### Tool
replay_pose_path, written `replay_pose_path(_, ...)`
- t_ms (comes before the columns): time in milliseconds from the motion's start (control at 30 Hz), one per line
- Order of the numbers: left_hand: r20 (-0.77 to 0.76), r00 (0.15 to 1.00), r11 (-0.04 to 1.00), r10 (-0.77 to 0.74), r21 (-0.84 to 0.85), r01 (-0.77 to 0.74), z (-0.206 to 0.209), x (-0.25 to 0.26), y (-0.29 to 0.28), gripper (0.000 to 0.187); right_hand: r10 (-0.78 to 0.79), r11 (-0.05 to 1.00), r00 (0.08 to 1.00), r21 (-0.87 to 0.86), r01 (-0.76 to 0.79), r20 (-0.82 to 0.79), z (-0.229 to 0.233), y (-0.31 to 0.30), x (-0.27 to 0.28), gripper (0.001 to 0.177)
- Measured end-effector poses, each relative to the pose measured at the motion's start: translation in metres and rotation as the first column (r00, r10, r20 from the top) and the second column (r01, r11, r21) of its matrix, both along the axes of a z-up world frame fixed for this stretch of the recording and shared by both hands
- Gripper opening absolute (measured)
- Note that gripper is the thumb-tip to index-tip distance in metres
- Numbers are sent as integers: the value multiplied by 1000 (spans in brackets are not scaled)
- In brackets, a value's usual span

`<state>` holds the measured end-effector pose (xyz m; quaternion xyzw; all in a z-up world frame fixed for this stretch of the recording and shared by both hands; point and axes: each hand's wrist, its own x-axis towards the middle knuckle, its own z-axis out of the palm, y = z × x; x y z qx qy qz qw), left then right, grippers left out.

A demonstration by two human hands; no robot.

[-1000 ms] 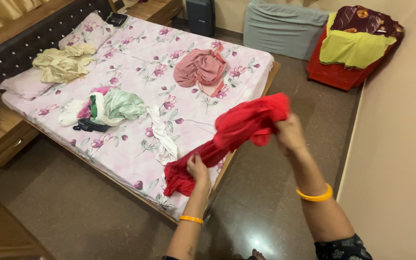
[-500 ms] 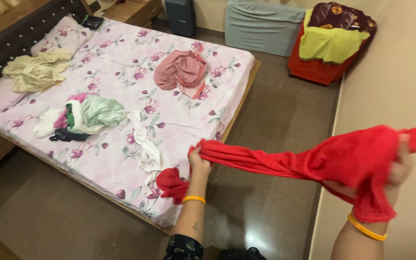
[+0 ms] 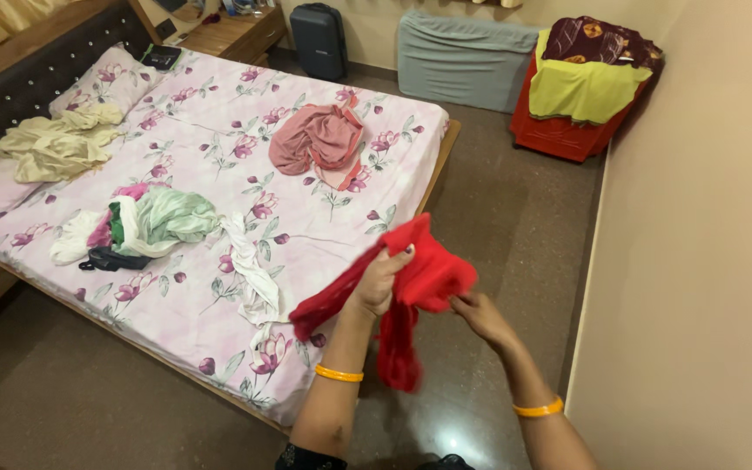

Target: The person folds a pink garment and a red garment on a bed, then places the folded pink garment into a wardrobe. The person handles the garments by hand, smoothing and folding them into neat rectangles before storing one.

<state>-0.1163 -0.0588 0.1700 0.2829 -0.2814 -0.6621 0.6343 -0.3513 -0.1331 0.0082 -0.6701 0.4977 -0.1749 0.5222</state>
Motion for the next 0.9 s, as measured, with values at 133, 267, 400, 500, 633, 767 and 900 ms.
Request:
replay_pose_path(133, 390, 921, 1000, 7, 0, -7, 1, -8, 4, 24, -289, 887, 541, 433, -158, 790, -8, 7, 28, 55)
replay_pose_path(267, 633, 760, 985, 147, -20, -174, -14, 2, 2, 40, -528, 772, 262, 585, -249, 808, 15, 1, 27, 55)
replay_pose_path(400, 611, 735, 942, 293, -52, -332, -23, 20, 3, 54, -543, 811, 179, 567, -143, 821, 34, -12, 8, 51)
replay_pose_path(500, 514, 787, 911, 342, 25, -412, -21, 24, 5, 56, -507, 854, 138, 518, -50, 851, 35, -28, -21, 47)
replay_pose_path(633, 378, 873, 929, 308, 81, -362, -7, 18, 9, 50, -443, 886, 237, 463, -34, 865, 36, -59, -76, 45)
replay_pose_path(767, 302, 887, 922, 349, 59, -383, -4, 5, 2, 41, -267, 963, 91, 270, -21, 959, 74, -57, -117, 45)
replay_pose_path(900, 318, 888, 941, 333, -45, -336, -15, -13, -6, 41, -34, 994, 96, 24, 105, 995, 128, -36, -137, 51)
